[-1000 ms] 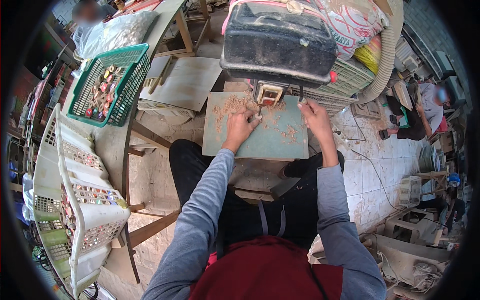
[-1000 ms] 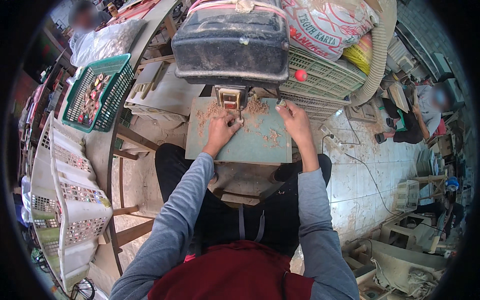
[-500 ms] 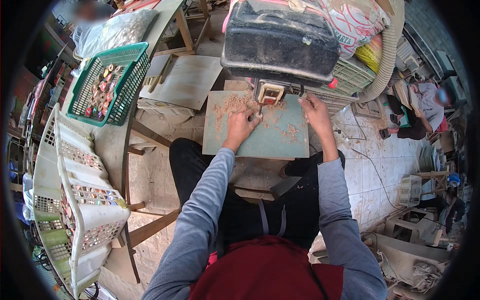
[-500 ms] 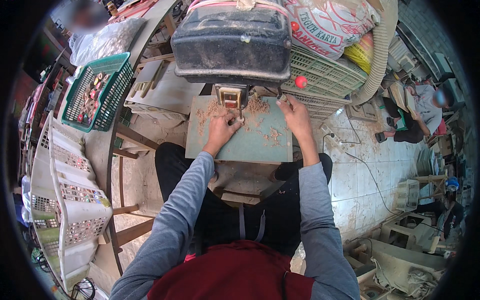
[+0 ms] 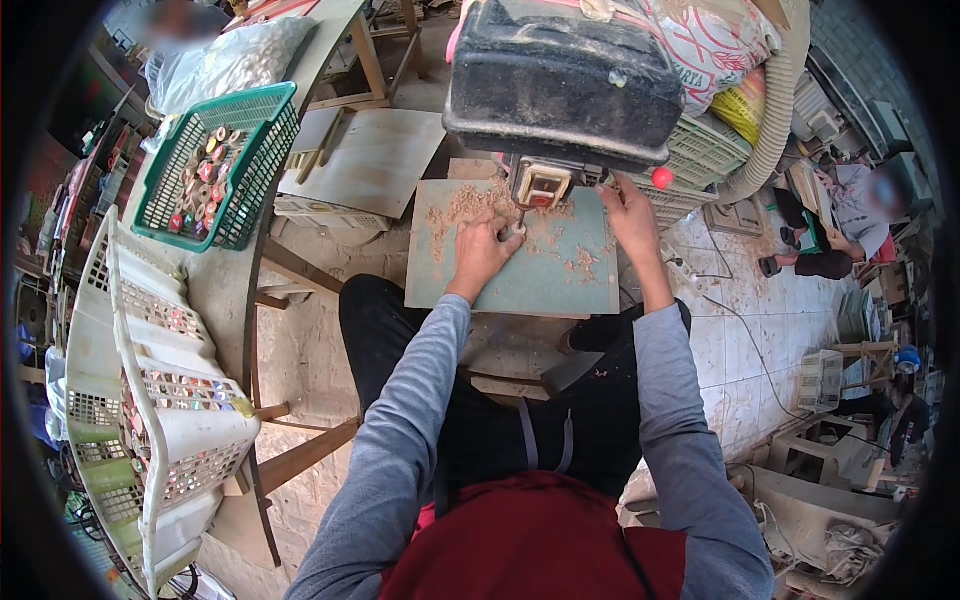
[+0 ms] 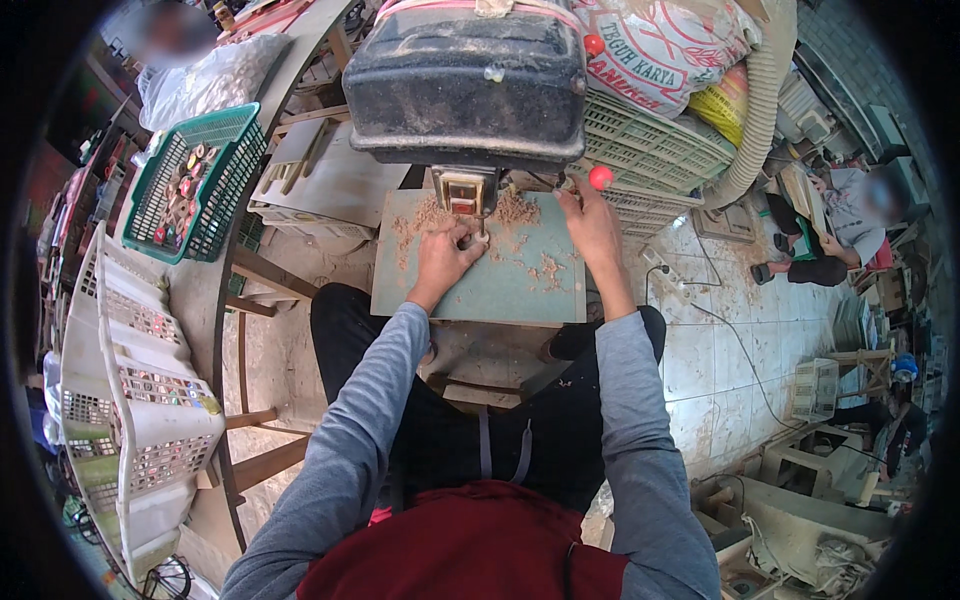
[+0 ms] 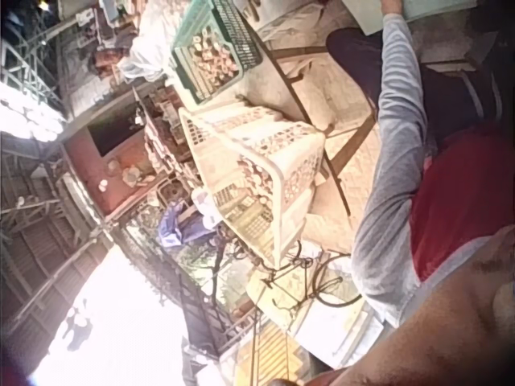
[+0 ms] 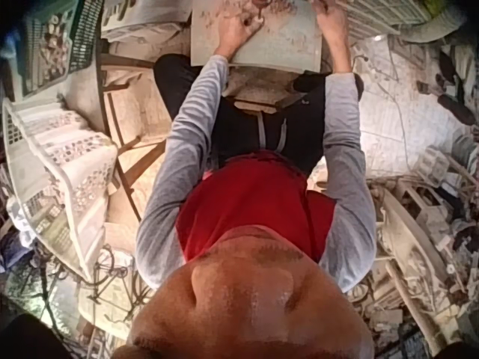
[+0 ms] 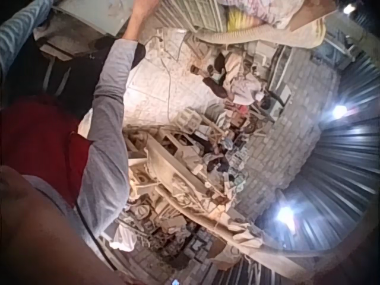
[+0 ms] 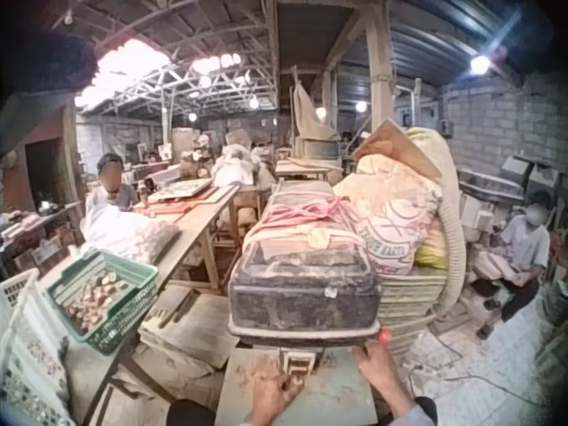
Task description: The worker uses a small tabletop drill press to drill holes through the center of small circular plastic or wooden components.
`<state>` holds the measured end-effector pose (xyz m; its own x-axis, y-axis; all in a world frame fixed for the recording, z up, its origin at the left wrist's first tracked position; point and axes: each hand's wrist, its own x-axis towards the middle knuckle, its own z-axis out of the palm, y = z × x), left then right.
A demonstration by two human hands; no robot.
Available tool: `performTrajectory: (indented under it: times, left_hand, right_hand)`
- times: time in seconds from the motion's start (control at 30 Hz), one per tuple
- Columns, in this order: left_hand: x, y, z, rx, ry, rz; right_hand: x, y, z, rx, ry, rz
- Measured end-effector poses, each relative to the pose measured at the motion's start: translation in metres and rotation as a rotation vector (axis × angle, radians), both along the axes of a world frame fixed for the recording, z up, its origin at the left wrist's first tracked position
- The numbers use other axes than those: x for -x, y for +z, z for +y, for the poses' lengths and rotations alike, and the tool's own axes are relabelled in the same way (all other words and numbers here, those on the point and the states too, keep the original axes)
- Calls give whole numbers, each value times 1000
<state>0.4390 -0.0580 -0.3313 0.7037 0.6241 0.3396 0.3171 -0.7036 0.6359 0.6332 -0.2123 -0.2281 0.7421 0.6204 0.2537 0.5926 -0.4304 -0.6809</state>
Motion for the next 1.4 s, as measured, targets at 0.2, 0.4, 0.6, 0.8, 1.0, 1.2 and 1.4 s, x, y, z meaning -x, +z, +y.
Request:
performTrajectory:
  times: [0.2,0.4,0.6,0.8,1.0,1.2,1.4]
  left_hand:
    - [-2,-4,2,24,2,-4]
    - [-3,-2,4,50,-8,42]
    - [-8,-1,2,48,-18,-2]
    - [-8,-7,8,101,-28,-7]
    - [-9,-6,6,112,-34,-20]
    - [-2,0,4,-19,0,-87]
    - [12,-6,5,144,57,-196]
  right_hand:
    - [-9,-3,16,108,-85,-85]
    - [-42,-17,29,73,-65,-321]
    - [-81,-25,40,-72,-73,-551]
    - [-67,-8,46,-99,-77,-636]
    - [-54,-10,13,-85,207,-293]
    - [3,-2,-82,-297,343,1026]
    - [-15,-104,-137,-840,59,1648]
